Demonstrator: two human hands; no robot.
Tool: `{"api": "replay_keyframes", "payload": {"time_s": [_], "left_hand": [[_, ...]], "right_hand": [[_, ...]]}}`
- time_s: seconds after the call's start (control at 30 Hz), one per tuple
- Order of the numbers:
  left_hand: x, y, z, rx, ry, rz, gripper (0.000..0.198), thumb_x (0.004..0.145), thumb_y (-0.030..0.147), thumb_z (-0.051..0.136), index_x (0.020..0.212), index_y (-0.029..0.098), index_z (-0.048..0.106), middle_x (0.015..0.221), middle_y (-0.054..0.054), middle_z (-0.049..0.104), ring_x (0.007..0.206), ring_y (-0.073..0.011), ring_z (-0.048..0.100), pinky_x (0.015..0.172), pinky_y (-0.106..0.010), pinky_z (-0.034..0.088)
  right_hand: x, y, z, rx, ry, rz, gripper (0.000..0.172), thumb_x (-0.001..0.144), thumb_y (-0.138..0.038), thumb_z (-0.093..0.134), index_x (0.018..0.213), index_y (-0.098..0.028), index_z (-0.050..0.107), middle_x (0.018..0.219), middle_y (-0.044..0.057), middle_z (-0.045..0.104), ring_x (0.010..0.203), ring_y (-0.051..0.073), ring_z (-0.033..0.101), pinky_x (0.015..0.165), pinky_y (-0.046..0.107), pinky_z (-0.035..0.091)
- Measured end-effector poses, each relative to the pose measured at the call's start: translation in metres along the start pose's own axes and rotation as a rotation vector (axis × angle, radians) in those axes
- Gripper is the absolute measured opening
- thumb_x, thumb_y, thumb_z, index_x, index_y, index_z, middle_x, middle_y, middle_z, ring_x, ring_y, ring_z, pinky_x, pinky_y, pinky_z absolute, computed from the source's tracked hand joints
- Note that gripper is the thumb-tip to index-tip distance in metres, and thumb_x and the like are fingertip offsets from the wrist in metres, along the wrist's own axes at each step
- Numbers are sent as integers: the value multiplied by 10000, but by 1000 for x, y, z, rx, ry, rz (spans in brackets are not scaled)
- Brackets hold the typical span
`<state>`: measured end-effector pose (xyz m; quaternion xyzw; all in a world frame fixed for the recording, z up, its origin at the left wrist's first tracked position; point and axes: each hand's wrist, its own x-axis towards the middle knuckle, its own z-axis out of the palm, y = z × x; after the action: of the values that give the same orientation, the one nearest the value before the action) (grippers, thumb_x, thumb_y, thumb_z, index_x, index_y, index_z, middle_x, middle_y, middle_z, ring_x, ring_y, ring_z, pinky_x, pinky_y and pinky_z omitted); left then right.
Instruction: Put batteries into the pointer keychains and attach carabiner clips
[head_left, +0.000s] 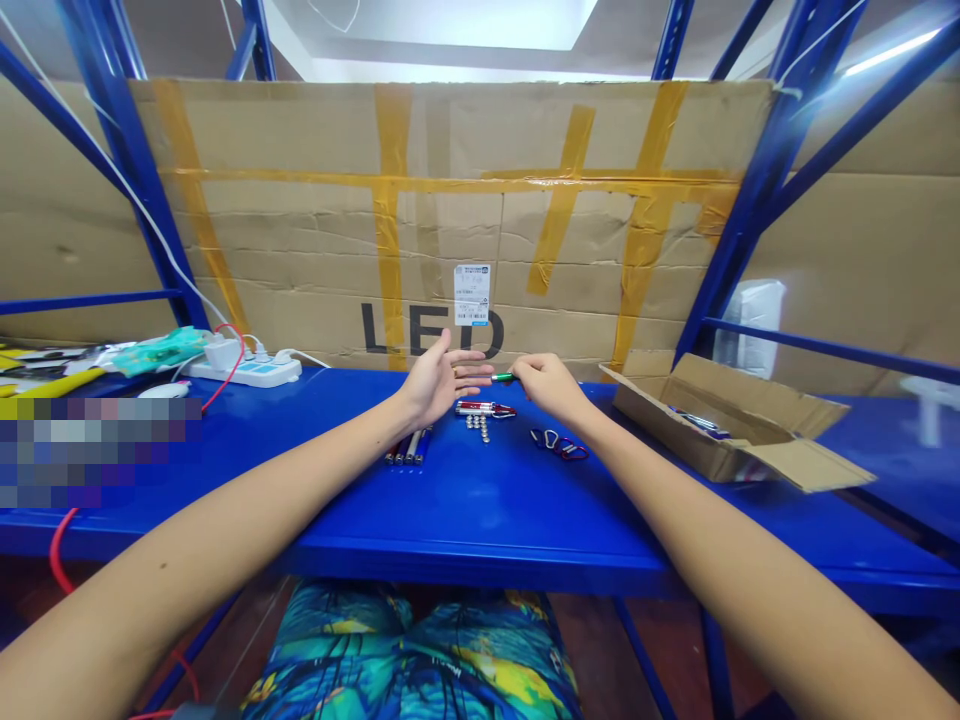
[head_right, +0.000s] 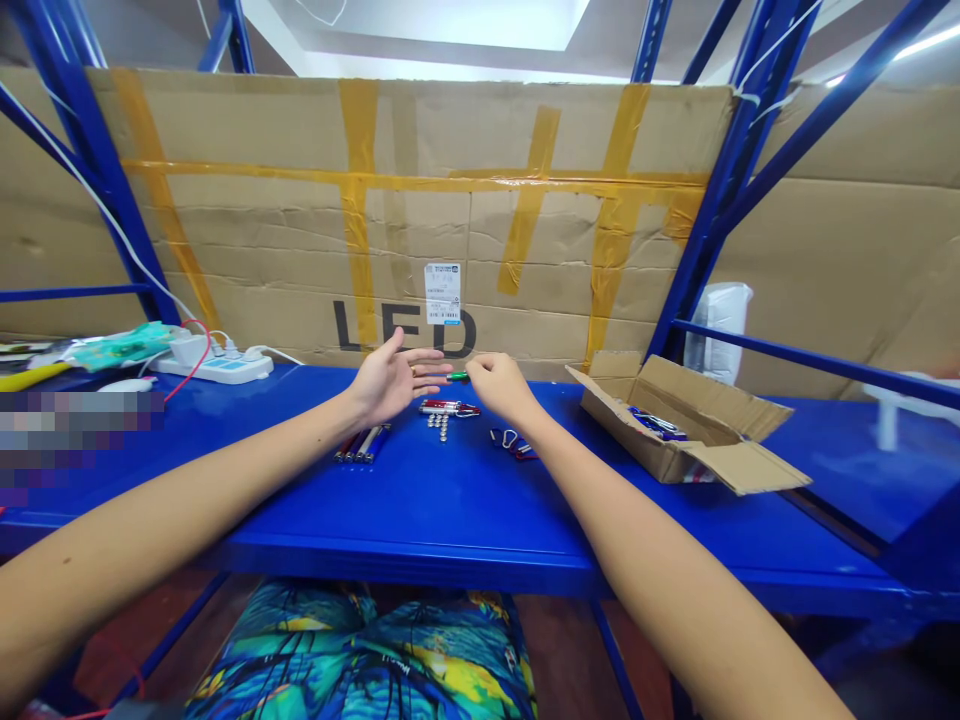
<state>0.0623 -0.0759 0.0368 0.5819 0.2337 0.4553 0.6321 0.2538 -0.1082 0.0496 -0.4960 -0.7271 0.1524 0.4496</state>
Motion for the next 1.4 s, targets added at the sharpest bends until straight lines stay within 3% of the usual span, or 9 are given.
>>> {"api": "replay_keyframes", "payload": {"time_s": [0.57, 0.87, 1.4], "left_hand": [[3, -6, -1, -69, -27, -8, 700, 834, 745, 419, 1031, 114, 649, 1008, -168, 712, 961, -294, 656, 821, -387, 467], [4, -4, -3, -61, -7, -1, 713, 834, 744, 419, 1059, 108, 653, 1046, -189, 706, 971, -299, 660, 827, -390, 482], [2, -1, 0, -71, -23, 14, 702, 856, 724, 400, 1044, 98, 655, 1077, -207, 698, 941, -283, 653, 812, -384, 492]], "right_hand": [[1, -1, 0, 27, -3, -8, 237, 745, -273, 406, 524, -196, 445, 491, -32, 395, 533, 122, 357, 548, 288, 235], [0, -3, -1, 67, -11, -35, 236, 736, -277, 418, 569, -173, 549, 503, -28, 411, 556, 132, 386, 562, 290, 259], [0, -1, 2, 15, -53, -66, 250, 736, -293, 418, 576, -171, 565, 510, -19, 430, 571, 145, 404, 579, 297, 285]]}}
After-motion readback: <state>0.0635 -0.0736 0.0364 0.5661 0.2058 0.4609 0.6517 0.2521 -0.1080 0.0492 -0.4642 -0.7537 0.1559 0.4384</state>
